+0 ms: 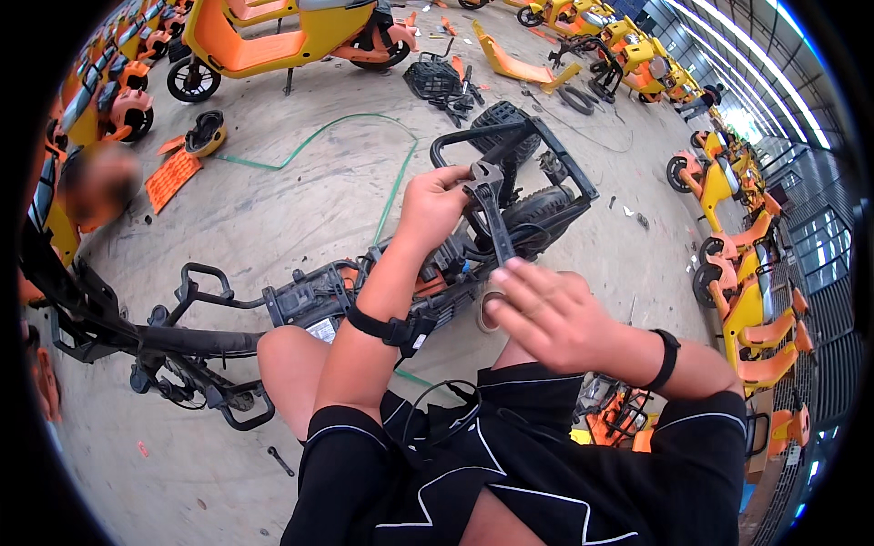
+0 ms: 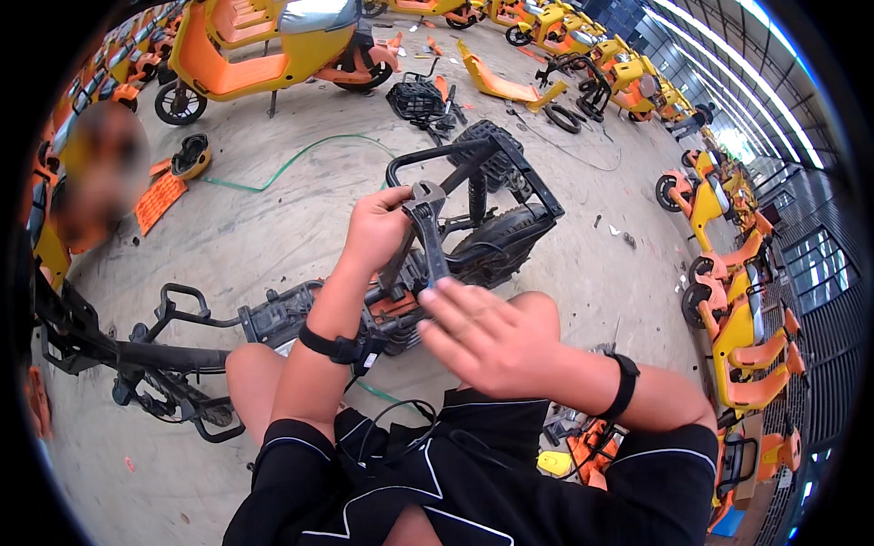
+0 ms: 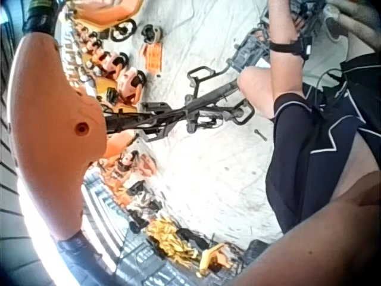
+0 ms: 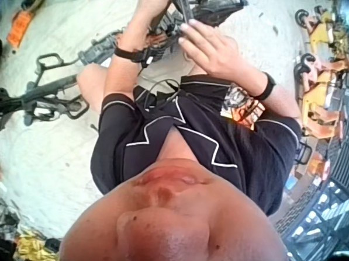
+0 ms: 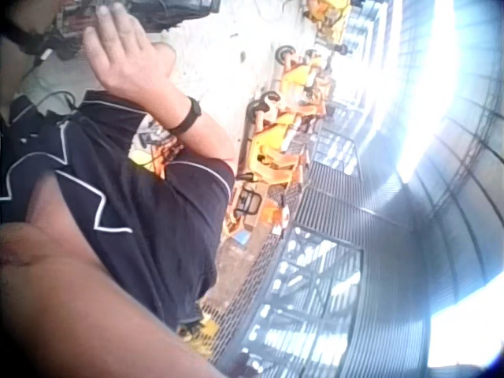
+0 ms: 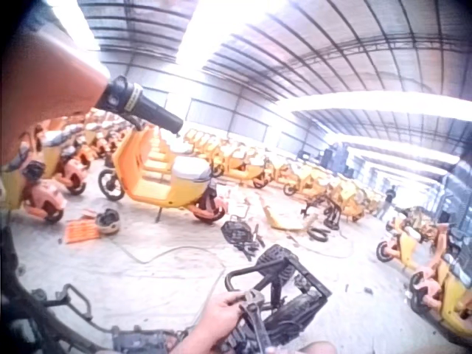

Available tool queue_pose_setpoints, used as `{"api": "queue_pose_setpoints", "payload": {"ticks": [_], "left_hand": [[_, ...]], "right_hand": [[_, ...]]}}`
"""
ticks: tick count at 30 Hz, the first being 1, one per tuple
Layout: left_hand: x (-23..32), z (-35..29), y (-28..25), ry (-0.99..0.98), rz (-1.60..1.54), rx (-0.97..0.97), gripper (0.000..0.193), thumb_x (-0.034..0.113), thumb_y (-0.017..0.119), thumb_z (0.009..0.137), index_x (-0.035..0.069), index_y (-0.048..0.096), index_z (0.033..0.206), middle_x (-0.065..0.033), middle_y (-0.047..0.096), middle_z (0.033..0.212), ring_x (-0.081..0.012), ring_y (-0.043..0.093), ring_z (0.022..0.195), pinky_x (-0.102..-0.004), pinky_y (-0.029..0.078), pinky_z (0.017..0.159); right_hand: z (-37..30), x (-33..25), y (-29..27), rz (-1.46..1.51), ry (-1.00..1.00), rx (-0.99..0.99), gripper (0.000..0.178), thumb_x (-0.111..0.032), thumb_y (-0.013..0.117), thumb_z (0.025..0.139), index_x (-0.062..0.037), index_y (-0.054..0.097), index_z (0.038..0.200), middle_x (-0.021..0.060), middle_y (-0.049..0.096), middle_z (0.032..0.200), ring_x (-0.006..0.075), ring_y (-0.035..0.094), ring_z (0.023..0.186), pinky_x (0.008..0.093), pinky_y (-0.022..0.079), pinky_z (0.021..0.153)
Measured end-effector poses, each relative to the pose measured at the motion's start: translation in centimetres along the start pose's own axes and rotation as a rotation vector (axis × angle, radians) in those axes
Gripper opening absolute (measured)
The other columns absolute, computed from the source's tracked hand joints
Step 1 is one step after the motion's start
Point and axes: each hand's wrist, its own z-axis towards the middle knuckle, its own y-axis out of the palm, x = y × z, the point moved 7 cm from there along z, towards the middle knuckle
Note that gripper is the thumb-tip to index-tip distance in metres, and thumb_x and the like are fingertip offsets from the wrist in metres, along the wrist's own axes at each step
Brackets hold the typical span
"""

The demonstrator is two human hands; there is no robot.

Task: The person attaches a metal frame component to a scooter chassis by hand, then uses a wrench to tighten a bolt on the frame.

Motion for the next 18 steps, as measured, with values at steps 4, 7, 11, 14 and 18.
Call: {"api": "queue_pose_setpoints", "payload": {"ticks": [4, 7, 11, 14, 18], "left_hand": [[1.0, -0.7, -0.4, 0.01, 0.031, 0.084, 0.022, 0.003, 0.066, 0.092, -0.005, 0.071, 0.112, -0.0044, 0.072, 0.086, -0.0058, 0.062, 0.073, -0.0221, 0.049, 0.065], [1.2, -0.9, -0.3, -0.019, 0.028, 0.064, 0.022, 0.005, 0.067, 0.092, -0.005, 0.072, 0.111, -0.0022, 0.071, 0.083, -0.0041, 0.059, 0.071, -0.0211, 0.046, 0.061], [1.0, -0.8, -0.6, 0.013, 0.072, 0.059, 0.021, 0.006, 0.071, 0.09, -0.005, 0.073, 0.108, -0.0003, 0.069, 0.079, -0.0027, 0.056, 0.069, -0.0209, 0.043, 0.058], [1.8, -0.9, -0.7, 0.003, 0.107, 0.075, 0.022, 0.007, 0.074, 0.089, -0.005, 0.073, 0.107, 0.0003, 0.068, 0.076, -0.003, 0.056, 0.068, -0.0216, 0.043, 0.058], [2.7, -0.7, -0.6, 0.01, 0.252, 0.028, 0.026, 0.009, 0.075, 0.088, -0.006, 0.072, 0.109, -0.0005, 0.069, 0.079, -0.0043, 0.056, 0.07, -0.0225, 0.044, 0.06]], "right_hand": [[-4.1, 2.9, -0.7, 0.08, 0.426, 0.103, 0.04, -0.004, 0.067, 0.08, -0.0033, 0.064, 0.12, 0.0231, 0.063, 0.13, 0.0343, 0.069, 0.103, 0.0439, 0.054, 0.083], [-6.1, 5.5, 0.1, 0.381, 0.751, 0.184, 0.045, 0.001, 0.068, 0.083, -0.0041, 0.06, 0.128, 0.0218, 0.064, 0.126, 0.0357, 0.068, 0.099, 0.0392, 0.055, 0.082], [-7.1, 10.2, 3.2, 0.604, 0.944, -0.033, 0.042, -0.007, 0.067, 0.089, -0.0026, 0.058, 0.129, 0.0239, 0.067, 0.11, 0.0392, 0.067, 0.101, 0.0407, 0.053, 0.087], [-6.8, 15.2, 5.3, 0.581, 0.933, -0.126, 0.034, -0.005, 0.063, 0.086, -0.0035, 0.064, 0.12, 0.0221, 0.068, 0.104, 0.0405, 0.066, 0.098, 0.0435, 0.052, 0.085], [-4.5, 21.9, 8.9, 0.402, 0.819, -0.255, 0.026, -0.003, 0.058, 0.083, -0.0061, 0.067, 0.107, 0.0214, 0.068, 0.096, 0.0421, 0.064, 0.094, 0.0471, 0.052, 0.081]]}}
